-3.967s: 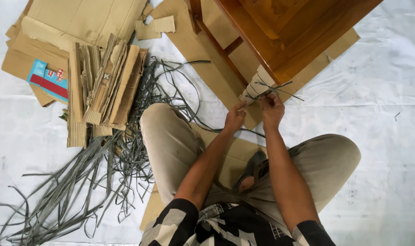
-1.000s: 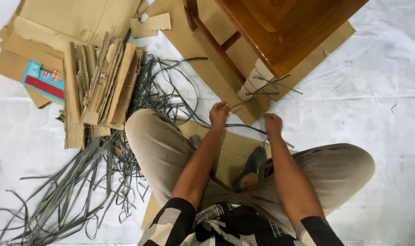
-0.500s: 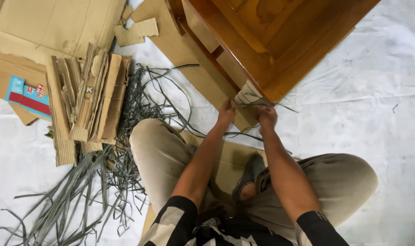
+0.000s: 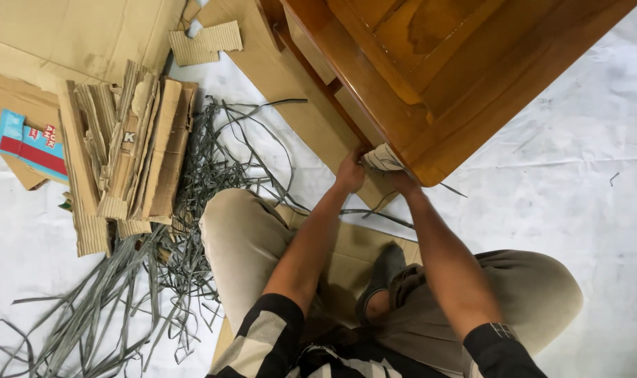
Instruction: Wrapping the legs of a wooden chair with cardboard and securing them with plastic straps.
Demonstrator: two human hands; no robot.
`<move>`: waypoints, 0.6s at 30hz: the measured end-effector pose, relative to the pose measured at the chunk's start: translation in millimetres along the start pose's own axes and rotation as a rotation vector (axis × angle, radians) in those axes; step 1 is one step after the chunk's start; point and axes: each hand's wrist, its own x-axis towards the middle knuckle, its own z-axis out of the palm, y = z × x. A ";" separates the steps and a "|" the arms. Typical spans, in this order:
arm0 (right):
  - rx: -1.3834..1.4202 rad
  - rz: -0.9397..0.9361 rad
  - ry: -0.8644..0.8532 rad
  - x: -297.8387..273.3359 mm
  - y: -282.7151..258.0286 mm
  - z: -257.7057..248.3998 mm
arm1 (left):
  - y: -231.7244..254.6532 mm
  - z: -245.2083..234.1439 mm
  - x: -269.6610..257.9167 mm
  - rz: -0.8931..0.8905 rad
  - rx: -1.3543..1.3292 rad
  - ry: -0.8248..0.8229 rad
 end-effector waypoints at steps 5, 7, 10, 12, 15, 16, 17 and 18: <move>-0.207 -0.061 0.082 0.1 -20.1 10.7 | -11.9 9.6 18.9 0.027 0.158 -0.060; -0.269 -0.081 0.105 -2.2 -20.6 15.3 | -0.9 6.4 22.4 0.112 0.329 -0.093; -0.386 -0.118 0.155 -5.5 -19.7 24.6 | 45.2 -10.4 13.2 0.179 0.522 -0.146; -0.441 -0.139 0.182 -8.1 -17.8 29.8 | 73.2 -20.8 7.0 0.164 0.543 -0.171; -0.555 -0.182 0.234 -11.9 -13.9 36.3 | 70.3 -24.8 11.8 0.062 0.495 -0.175; -0.614 -0.202 0.262 -15.5 -11.7 37.6 | 52.4 -22.4 16.6 0.204 0.619 -0.193; -0.673 -0.220 0.287 -16.9 -9.8 40.3 | 34.9 -20.6 22.8 0.349 0.741 -0.206; -0.673 -0.221 0.286 -18.5 -7.7 41.8 | 40.3 -21.4 24.3 0.350 0.741 -0.206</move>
